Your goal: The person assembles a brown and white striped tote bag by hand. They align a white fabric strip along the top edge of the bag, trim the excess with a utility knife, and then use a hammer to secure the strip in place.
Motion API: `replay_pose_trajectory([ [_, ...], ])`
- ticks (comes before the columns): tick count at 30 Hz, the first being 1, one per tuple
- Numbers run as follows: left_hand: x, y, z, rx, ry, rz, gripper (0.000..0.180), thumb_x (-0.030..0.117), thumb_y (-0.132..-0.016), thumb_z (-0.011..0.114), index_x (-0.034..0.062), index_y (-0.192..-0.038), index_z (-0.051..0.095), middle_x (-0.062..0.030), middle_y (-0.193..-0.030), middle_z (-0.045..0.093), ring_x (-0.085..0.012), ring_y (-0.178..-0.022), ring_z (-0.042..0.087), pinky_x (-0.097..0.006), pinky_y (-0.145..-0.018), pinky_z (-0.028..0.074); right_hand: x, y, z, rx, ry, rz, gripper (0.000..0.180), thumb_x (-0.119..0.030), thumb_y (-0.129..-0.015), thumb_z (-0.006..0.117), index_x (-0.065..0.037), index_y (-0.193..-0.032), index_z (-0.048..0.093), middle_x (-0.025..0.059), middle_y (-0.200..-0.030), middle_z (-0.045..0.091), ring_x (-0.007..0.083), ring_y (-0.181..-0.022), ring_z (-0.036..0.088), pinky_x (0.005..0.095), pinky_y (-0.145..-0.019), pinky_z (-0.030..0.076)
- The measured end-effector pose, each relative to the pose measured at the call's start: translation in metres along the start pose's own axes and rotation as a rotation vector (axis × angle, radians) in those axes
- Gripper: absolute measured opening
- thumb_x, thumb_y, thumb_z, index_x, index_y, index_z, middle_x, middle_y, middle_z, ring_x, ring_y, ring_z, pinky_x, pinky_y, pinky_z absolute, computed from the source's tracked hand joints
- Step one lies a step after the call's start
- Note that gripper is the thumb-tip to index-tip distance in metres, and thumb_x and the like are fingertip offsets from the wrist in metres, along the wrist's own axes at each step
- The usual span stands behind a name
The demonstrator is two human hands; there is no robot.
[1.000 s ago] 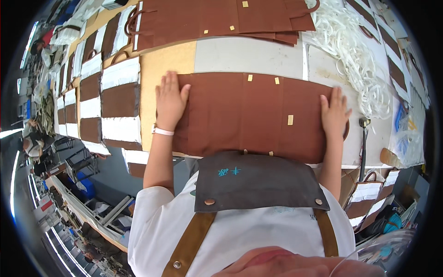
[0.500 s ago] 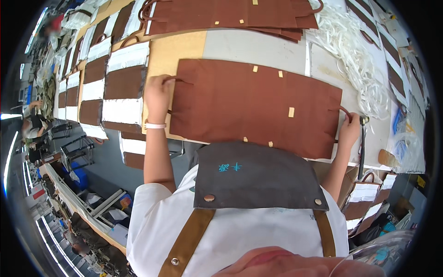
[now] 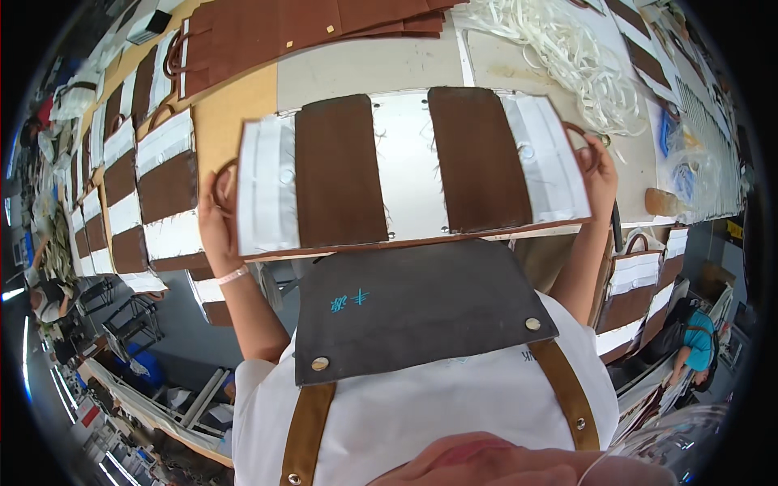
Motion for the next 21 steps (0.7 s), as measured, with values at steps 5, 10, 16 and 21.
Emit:
replay_pose_trajectory([
  [5, -0.023, 0.011, -0.020, -0.078, 0.202, -0.220, 0.041, 0.003, -0.105, 0.039, 0.0003, -0.146, 0.043, -0.0229, -0.135, 0.057, -0.0182, -0.098, 0.065, -0.032, -0.088, 0.056, 0.029, 0.014, -0.003, -0.086, -0.123, 0.110, 0.038, 0.006, -0.095, 0.048, -0.005, -0.130, 0.060, 0.0054, -0.102, 0.067, 0.0124, -0.096, 0.062, 0.0247, -0.087, 0.047],
  [10, -0.005, 0.001, -0.015, -0.103, 0.051, -0.242, 0.037, 0.005, -0.102, 0.044, -0.0053, -0.137, 0.048, -0.0154, -0.114, 0.063, -0.0197, -0.096, 0.061, -0.034, -0.084, 0.051, 0.020, 0.012, -0.005, -0.102, -0.040, 0.097, 0.038, 0.005, -0.095, 0.047, -0.005, -0.128, 0.061, 0.0050, -0.104, 0.068, 0.0122, -0.095, 0.063, 0.0239, -0.084, 0.047],
  [16, -0.021, -0.007, -0.027, -0.101, -0.588, -0.183, 0.027, 0.008, -0.100, 0.053, 0.0040, -0.125, 0.062, -0.0079, -0.102, 0.060, -0.0176, -0.088, 0.058, -0.034, -0.082, 0.051, 0.036, 0.005, -0.029, -0.121, 0.217, 0.230, 0.033, 0.003, -0.090, 0.045, -0.002, -0.108, 0.072, 0.0062, -0.105, 0.070, 0.0162, -0.096, 0.064, 0.0292, -0.087, 0.050],
  [21, 0.045, 0.017, 0.062, 0.020, -1.559, 0.554, 0.038, 0.006, -0.091, 0.056, 0.0045, -0.129, 0.061, -0.0331, -0.136, 0.049, -0.0470, -0.126, 0.049, -0.053, -0.104, 0.041, -0.027, 0.004, -0.024, 0.179, 0.530, -0.129, 0.019, -0.007, -0.094, 0.057, -0.002, -0.104, 0.072, 0.0131, -0.102, 0.070, 0.0224, -0.096, 0.066, 0.0331, -0.084, 0.050],
])
Point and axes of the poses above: each hand's wrist, its own y-axis away from the middle knuckle, its own z-axis out of the palm, x = y × z, the point moved 9 cm from there along -y, towards the middle knuckle
